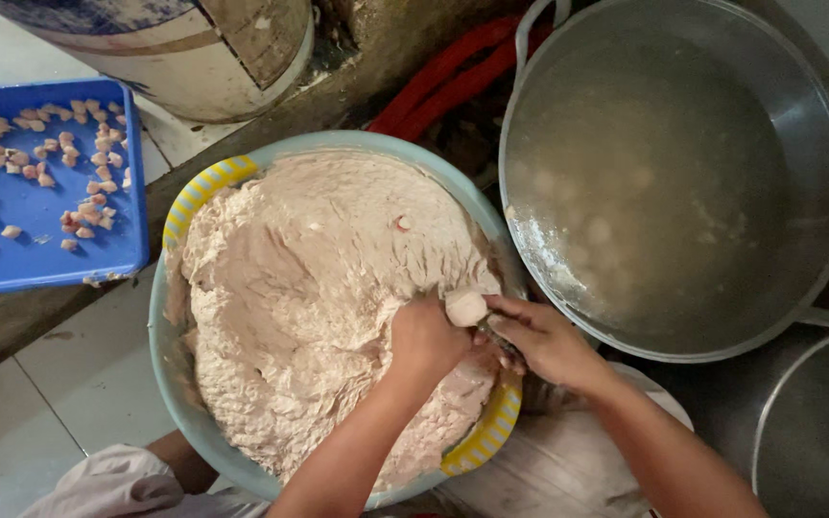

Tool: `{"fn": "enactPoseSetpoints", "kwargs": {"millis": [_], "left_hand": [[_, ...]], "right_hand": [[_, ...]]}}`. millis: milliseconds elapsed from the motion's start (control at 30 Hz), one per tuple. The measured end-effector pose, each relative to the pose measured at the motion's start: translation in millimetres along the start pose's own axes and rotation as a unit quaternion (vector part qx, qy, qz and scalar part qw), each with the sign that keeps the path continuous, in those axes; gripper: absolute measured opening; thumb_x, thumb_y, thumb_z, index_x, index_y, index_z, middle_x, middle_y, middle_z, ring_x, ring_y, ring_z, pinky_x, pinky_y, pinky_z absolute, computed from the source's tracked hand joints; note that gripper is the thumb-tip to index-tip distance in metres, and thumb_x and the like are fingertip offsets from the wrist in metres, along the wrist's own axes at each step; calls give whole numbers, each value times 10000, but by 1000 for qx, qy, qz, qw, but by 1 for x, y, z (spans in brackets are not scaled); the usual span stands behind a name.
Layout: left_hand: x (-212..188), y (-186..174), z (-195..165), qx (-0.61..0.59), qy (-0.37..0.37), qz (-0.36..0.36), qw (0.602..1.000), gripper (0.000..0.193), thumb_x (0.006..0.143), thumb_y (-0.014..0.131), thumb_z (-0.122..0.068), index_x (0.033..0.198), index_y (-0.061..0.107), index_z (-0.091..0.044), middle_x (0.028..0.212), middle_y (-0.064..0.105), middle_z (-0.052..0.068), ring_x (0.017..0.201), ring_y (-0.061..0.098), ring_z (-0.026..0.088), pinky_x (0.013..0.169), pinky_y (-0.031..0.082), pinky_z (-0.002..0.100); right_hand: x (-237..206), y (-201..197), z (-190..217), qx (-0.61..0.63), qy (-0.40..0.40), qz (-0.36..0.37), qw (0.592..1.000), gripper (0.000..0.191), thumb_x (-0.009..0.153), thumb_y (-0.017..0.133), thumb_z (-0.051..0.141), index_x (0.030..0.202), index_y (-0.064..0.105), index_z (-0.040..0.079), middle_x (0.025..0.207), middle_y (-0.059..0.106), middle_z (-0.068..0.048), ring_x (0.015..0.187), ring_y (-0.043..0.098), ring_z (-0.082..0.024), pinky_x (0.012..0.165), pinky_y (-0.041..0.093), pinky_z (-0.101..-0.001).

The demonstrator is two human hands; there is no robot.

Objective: The person sits on the floor beside a large basin of meat paste and a wide basin of water. They repeatedly squeeze paste through a small hand scoop, dip the scoop in water, and release formed meatballs into the water basin, occasionally reaching into the paste basin to reload. At one point they move a tray of meat pieces aside.

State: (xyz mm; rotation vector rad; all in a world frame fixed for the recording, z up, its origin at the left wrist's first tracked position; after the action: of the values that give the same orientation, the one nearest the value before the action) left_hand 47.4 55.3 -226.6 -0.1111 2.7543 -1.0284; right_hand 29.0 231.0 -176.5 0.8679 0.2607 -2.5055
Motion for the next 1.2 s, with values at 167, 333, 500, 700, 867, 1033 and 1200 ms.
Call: {"fn": "enactPoseSetpoints", "kwargs": {"millis": [167,333,500,700,867,1033,1200], "left_hand": [[-6,-5,8,25,12,63,998,415,741,841,-337,889,727,33,837,678,327,712,698,446,660,572,494],[9,-29,9,-59,55,16,997,407,838,745,-413,847,773,-6,783,739,267,713,706,445,679,571,476],[49,-48,2,50,18,-151,987,554,863,764,-410,1062,681,100,900,671,351,733,684,481,645,571,501],[85,-66,-5,8,43,-172,984,377,923,719,-277,1132,661,32,964,709,272,885,689,466,795,569,495],[67,-57,-8,-145,30,-108,983,286,868,708,-236,1049,659,-21,935,730,200,867,720,412,749,595,451],[21,-24,-22,-158,29,50,986,206,872,707,-251,1016,685,-105,927,744,127,818,746,342,726,615,422],[-13,-14,3,-53,158,4,986,257,872,738,-293,1047,716,-106,911,730,192,793,699,415,687,569,476]], "right_hand": [[7,-42,17,53,14,-92,994,404,938,589,174,1304,624,6,898,747,-2,591,592,-118,485,483,-286],[18,-106,60,-150,-63,-317,934,390,1010,614,199,1368,647,46,988,705,-94,716,599,-169,591,448,-343],[12,-126,90,-423,-208,-409,782,525,951,703,130,1460,637,22,1150,696,-234,940,699,-312,817,559,-421],[-6,-128,83,-431,-246,-442,747,512,974,709,120,1461,629,-17,1159,689,-242,955,704,-301,813,564,-410],[-5,-94,61,-231,-183,-392,872,310,965,716,209,1194,673,3,903,730,-92,794,656,-118,700,526,-314],[10,-17,48,-171,-204,-172,949,324,877,772,293,1059,746,25,831,752,-81,733,638,-98,664,543,-314],[7,1,24,-325,-87,-199,920,329,844,767,256,1073,729,23,811,714,-216,659,688,-297,663,546,-381]]}}
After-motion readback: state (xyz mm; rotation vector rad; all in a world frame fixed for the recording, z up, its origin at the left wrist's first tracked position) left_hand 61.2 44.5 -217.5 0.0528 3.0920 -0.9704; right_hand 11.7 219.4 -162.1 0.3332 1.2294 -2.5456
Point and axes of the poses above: each hand's wrist, its own x-axis towards the middle knuckle, its own y-axis out of the palm, z = x × y, the point moved 4 cm from there along x, towards the middle knuckle
